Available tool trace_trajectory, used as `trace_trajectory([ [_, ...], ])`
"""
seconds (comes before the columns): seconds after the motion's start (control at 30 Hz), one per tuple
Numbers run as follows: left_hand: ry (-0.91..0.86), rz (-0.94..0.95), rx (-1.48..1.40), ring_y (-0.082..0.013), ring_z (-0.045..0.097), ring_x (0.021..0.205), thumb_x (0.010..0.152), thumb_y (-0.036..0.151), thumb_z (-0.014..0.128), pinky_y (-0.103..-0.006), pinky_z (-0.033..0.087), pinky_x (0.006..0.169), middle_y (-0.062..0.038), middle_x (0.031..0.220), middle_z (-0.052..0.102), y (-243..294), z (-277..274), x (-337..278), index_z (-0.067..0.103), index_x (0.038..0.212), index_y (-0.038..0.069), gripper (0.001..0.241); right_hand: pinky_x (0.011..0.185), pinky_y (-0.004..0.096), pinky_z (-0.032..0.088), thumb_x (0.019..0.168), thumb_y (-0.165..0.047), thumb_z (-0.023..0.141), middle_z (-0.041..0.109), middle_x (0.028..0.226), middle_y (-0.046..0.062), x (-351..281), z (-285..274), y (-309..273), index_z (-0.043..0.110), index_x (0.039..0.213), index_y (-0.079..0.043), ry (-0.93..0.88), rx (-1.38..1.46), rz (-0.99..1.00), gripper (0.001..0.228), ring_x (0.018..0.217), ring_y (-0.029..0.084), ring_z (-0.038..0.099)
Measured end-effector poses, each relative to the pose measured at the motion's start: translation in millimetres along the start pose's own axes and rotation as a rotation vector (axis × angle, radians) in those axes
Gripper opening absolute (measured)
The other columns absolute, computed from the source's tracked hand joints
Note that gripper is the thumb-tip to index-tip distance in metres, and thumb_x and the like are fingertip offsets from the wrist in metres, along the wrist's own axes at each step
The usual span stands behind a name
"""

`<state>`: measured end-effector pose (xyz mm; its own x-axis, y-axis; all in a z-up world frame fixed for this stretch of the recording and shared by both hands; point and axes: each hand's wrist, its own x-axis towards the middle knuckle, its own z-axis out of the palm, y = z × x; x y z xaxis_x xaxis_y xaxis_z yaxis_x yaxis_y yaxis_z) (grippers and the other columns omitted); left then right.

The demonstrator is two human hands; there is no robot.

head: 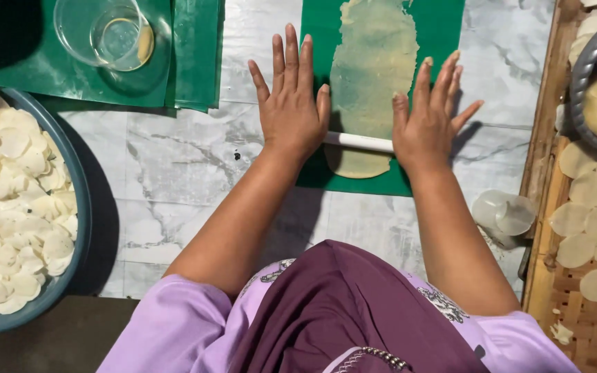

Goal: The person flattens portions of dough by hand on a plastic film, then rolls them out with a rolling pin.

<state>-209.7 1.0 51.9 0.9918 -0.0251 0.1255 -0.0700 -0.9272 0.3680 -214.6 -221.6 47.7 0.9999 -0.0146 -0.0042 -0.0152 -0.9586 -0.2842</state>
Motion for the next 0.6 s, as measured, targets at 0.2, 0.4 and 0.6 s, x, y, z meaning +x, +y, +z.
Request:
trace_trajectory([
  [0.2, -0.124, 0.029, 0.078, -0.0296, 0.009, 0.16, 0.102, 0.032, 0.048, -0.0579, -0.001, 0.127, -0.012, 0.173, 0.011, -11.7, 29.9, -45.9, 0.026, 0.164, 0.009, 0.07, 0.118, 0.074, 0.003, 0.111, -0.039, 0.044, 0.009, 0.173, 0.019, -44.7, 19.0, 6.7, 0.035, 0.164, -0.008, -0.045, -0.051, -0.097, 0.062, 0.159, 0.034, 0.015],
  [0.4, -0.102, 0.137, 0.072, -0.0266, 0.014, 0.161, 0.108, 0.036, 0.046, -0.0512, 0.006, 0.13, -0.01, 0.174, 0.017, -18.5, 32.8, -115.1, 0.029, 0.165, 0.009, 0.065, 0.126, 0.067, 0.006, 0.109, -0.032, 0.048, 0.016, 0.176, 0.018, -119.3, 25.1, 20.0, 0.032, 0.163, 0.001, 0.0, -0.045, -0.201, 0.066, 0.163, 0.034, 0.017],
  [0.6, -0.118, 0.108, 0.078, -0.0241, 0.016, 0.159, 0.11, 0.038, 0.042, -0.0561, 0.003, 0.128, -0.007, 0.171, 0.02, -12.4, 23.3, -109.6, 0.037, 0.161, 0.012, 0.058, 0.122, 0.069, 0.003, 0.107, -0.039, 0.052, 0.015, 0.173, 0.019, -101.1, 22.9, 30.4, 0.029, 0.163, 0.0, -0.024, -0.04, -0.27, 0.072, 0.16, 0.035, 0.016],
])
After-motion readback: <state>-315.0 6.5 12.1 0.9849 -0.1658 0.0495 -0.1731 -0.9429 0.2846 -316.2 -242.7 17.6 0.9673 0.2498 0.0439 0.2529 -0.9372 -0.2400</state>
